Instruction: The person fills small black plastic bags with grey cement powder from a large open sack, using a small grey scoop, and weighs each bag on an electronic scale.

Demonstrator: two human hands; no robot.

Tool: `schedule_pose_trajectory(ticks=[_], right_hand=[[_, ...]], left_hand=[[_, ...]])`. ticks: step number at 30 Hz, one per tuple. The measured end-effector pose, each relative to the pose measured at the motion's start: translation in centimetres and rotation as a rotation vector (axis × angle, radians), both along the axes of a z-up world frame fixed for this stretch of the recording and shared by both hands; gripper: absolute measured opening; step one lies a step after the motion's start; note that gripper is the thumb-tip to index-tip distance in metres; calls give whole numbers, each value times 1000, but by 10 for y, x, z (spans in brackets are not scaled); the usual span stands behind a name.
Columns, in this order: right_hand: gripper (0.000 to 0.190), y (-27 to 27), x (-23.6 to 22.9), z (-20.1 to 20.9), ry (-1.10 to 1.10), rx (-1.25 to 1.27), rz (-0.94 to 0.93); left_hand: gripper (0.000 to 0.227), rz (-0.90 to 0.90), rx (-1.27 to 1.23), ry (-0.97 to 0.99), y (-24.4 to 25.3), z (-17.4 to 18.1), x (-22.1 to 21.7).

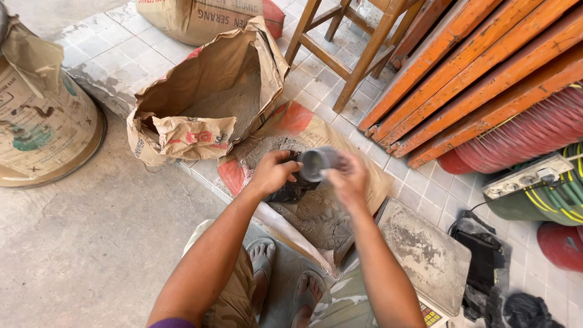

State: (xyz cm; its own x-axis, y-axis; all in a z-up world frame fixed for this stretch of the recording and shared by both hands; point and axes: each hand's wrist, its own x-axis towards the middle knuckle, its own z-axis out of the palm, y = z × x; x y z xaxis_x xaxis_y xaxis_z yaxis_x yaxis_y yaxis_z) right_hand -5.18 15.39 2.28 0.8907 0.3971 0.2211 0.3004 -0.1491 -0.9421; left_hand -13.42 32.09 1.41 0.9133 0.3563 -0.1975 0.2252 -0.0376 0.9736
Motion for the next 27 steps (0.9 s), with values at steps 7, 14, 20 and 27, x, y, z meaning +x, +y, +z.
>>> schedule_pose_trajectory(ticks=[7, 14, 20, 27], right_hand=[[74, 53, 10, -63, 262, -611, -18], [72, 59, 0, -66, -103, -946, 41], [48, 69, -12, -80, -151, -925, 128], [54, 72, -8, -63, 313, -775, 77]], left_hand=[[34, -77, 128, 128, 9, 26, -30], [31, -187, -40, 12, 10, -4, -37], [25, -174, -149, -73, 15, -28, -38], [26, -120, -182, -97, 20, -40, -35]])
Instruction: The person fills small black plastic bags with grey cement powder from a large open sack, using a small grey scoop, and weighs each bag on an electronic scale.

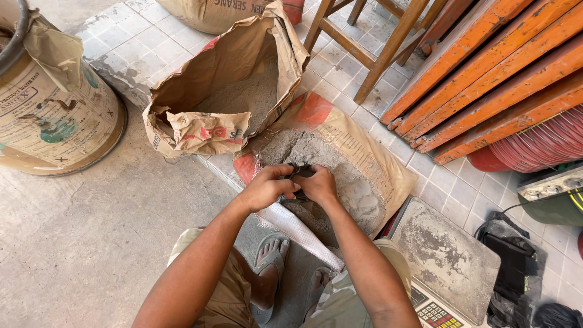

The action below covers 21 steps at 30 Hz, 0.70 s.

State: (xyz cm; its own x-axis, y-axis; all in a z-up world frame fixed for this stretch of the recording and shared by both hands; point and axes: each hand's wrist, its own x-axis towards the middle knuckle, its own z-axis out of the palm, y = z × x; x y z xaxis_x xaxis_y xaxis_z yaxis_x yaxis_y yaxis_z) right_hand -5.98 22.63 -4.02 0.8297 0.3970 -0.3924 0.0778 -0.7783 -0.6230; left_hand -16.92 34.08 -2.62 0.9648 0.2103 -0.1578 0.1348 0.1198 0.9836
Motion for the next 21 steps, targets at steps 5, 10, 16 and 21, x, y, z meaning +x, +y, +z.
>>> schedule_pose_trajectory(ticks=[5, 10, 16, 21], right_hand=[[55, -12, 12, -26, 34, 296, -135], [63, -26, 10, -7, -179, 264, -8], [67, -32, 7, 13, -334, 372, 109], [70, -38, 18, -8, -569, 471, 239]], left_hand=[[26, 48, -13, 17, 0, 11, -3], [26, 96, 10, 26, -4, 21, -2], [21, 94, 55, 56, -1, 13, 6], [22, 93, 65, 68, -1, 15, 3]])
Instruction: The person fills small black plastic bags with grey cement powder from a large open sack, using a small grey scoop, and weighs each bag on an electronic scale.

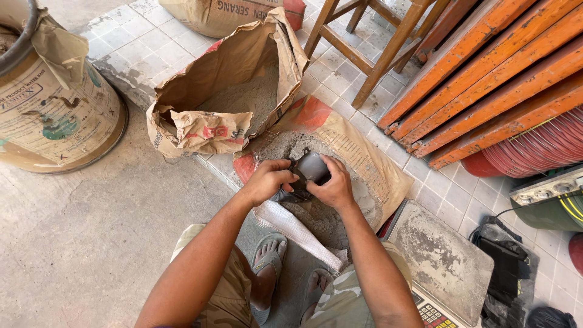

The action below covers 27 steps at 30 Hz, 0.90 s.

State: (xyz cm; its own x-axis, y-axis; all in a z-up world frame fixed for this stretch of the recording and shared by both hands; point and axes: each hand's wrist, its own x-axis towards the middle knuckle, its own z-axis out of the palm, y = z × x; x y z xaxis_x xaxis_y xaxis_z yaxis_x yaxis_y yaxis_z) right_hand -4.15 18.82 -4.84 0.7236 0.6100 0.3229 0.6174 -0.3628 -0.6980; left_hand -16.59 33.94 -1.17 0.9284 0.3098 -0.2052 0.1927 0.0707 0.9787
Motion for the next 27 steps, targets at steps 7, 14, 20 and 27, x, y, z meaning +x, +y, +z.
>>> schedule_pose_trajectory(ticks=[7, 14, 20, 27], right_hand=[[70, -3, 8, -17, -124, 71, 55], [69, -3, 15, -23, -161, 139, 52], [68, -3, 15, -21, -259, 181, 60], [71, -3, 25, -45, 329, 382, -72]], left_hand=[[19, -5, 25, -10, 2, -6, 3], [23, 11, 4, -5, -1, -1, 0], [22, 18, 19, 2, 2, -13, 8], [24, 1, 20, 9, 1, -5, 6]])
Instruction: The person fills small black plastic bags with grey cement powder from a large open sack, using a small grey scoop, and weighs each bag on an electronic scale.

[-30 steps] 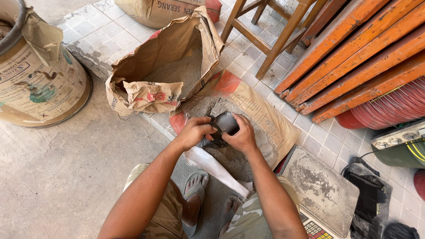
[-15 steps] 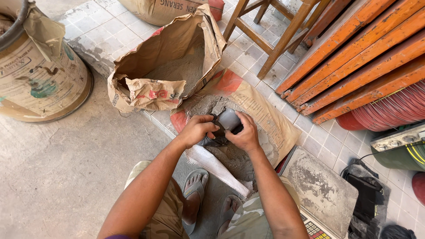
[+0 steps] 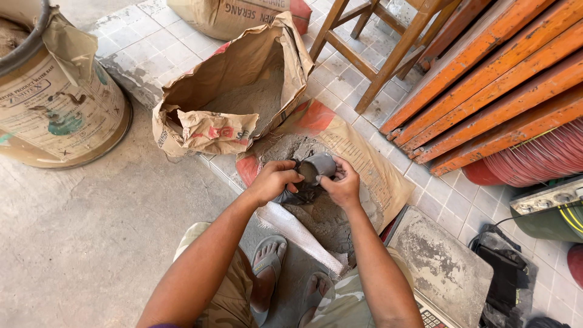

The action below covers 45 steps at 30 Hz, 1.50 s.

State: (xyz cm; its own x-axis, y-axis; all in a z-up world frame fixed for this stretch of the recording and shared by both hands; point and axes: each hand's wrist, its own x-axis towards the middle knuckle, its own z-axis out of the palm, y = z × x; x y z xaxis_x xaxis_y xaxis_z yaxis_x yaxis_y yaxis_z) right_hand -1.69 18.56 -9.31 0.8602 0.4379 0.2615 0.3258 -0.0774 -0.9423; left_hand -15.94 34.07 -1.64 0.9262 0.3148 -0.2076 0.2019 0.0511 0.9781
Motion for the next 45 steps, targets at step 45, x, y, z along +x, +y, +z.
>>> schedule_pose_trajectory(ticks=[45], right_hand=[[11, -83, -4, 135, 218, 248, -176]], left_hand=[[37, 222, -374, -539, -72, 64, 60]])
